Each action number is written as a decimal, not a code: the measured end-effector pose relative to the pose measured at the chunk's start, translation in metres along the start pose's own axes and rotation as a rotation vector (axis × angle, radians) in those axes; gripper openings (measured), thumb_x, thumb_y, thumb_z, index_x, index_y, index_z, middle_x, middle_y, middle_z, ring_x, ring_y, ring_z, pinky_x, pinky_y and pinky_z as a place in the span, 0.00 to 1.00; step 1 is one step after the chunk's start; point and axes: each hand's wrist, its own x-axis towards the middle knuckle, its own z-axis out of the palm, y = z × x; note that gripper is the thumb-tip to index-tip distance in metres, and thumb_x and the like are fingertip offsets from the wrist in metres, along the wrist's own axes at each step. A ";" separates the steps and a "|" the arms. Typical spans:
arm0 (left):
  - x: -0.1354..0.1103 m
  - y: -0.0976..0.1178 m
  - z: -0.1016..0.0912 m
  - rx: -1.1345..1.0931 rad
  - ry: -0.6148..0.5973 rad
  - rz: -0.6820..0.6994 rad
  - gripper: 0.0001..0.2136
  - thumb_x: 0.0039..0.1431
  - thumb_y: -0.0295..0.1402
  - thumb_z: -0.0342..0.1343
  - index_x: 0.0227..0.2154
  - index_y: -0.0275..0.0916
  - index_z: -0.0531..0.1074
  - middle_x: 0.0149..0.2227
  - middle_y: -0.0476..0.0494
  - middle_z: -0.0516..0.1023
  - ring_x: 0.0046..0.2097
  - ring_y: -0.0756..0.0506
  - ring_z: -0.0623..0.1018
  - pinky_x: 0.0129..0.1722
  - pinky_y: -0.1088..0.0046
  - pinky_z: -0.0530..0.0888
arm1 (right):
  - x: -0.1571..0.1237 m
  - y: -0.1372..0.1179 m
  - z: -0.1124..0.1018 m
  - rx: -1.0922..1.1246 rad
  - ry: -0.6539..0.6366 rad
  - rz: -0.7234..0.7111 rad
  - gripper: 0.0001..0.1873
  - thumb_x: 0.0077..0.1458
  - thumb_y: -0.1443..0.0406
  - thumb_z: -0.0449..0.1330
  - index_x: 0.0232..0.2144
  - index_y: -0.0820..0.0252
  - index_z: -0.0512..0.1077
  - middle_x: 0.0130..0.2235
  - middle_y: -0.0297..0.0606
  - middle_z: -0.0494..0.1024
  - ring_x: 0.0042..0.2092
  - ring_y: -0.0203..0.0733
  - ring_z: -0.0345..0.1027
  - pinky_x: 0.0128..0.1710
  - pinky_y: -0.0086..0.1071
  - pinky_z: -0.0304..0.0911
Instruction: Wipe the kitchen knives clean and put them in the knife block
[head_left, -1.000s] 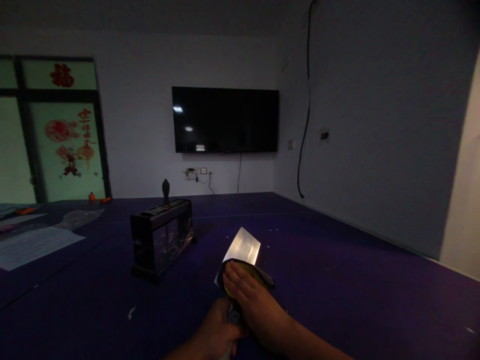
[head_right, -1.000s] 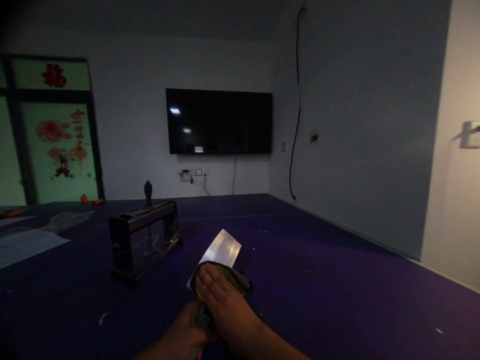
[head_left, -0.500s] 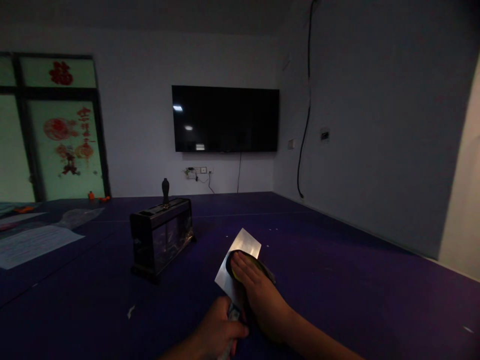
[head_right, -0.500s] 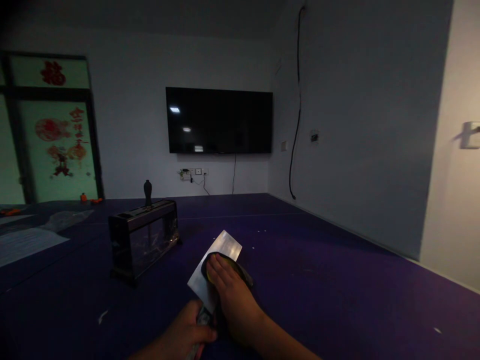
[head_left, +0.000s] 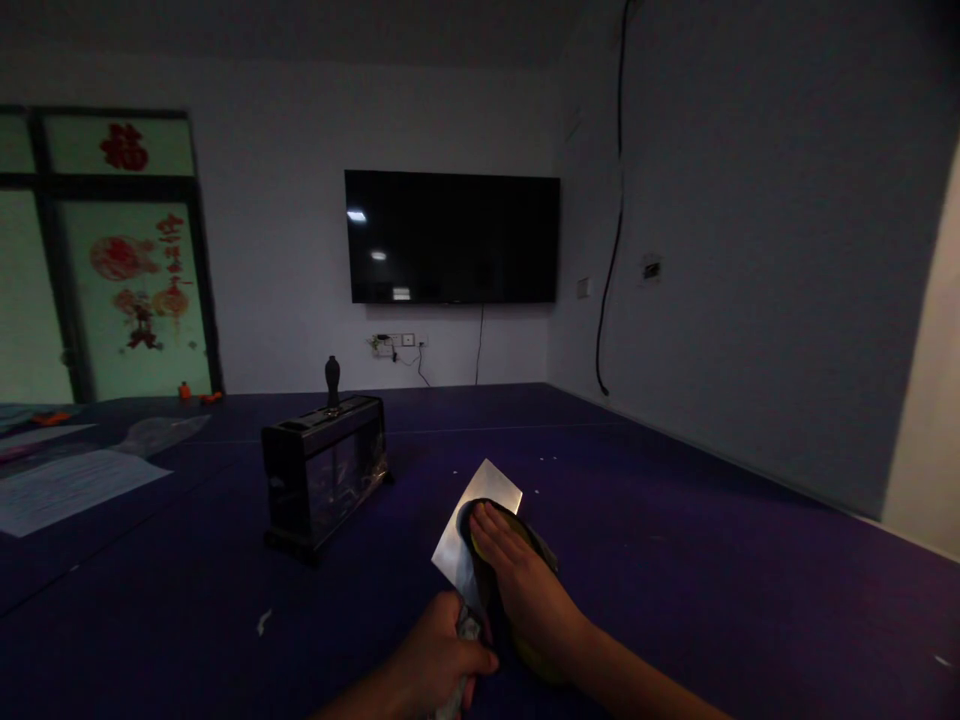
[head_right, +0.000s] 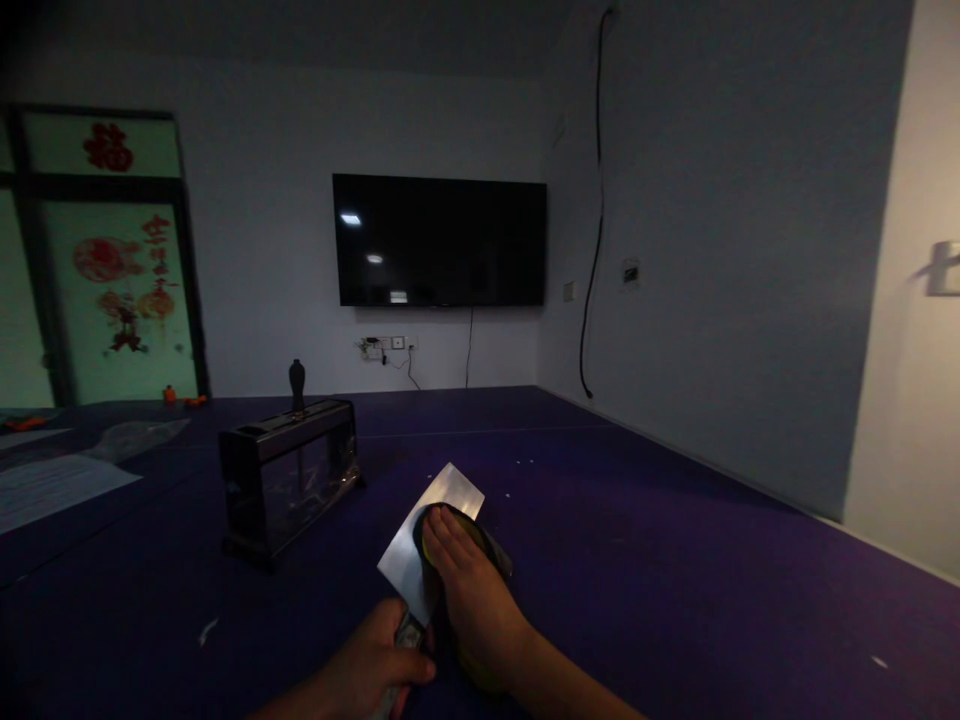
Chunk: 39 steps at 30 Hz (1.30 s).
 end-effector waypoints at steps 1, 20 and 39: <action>0.001 0.000 0.000 0.004 0.008 0.008 0.11 0.38 0.21 0.51 0.27 0.38 0.60 0.11 0.60 0.61 0.11 0.54 0.59 0.12 0.80 0.56 | 0.000 -0.004 -0.004 0.005 -0.020 -0.017 0.35 0.45 0.82 0.42 0.58 0.69 0.49 0.61 0.43 0.47 0.61 0.42 0.34 0.57 0.40 0.47; 0.000 0.001 -0.001 -0.015 -0.028 -0.015 0.13 0.39 0.24 0.55 0.29 0.38 0.60 0.12 0.61 0.61 0.10 0.56 0.59 0.12 0.81 0.56 | 0.010 -0.011 -0.030 0.221 -0.088 -0.064 0.28 0.54 0.75 0.43 0.58 0.68 0.49 0.61 0.41 0.46 0.61 0.43 0.34 0.60 0.40 0.41; 0.001 0.000 -0.001 -0.017 -0.033 0.032 0.12 0.36 0.22 0.53 0.27 0.37 0.62 0.11 0.60 0.61 0.11 0.55 0.59 0.12 0.81 0.55 | 0.003 -0.001 -0.013 0.014 0.007 -0.023 0.29 0.52 0.75 0.43 0.58 0.72 0.48 0.60 0.44 0.46 0.61 0.44 0.33 0.58 0.41 0.45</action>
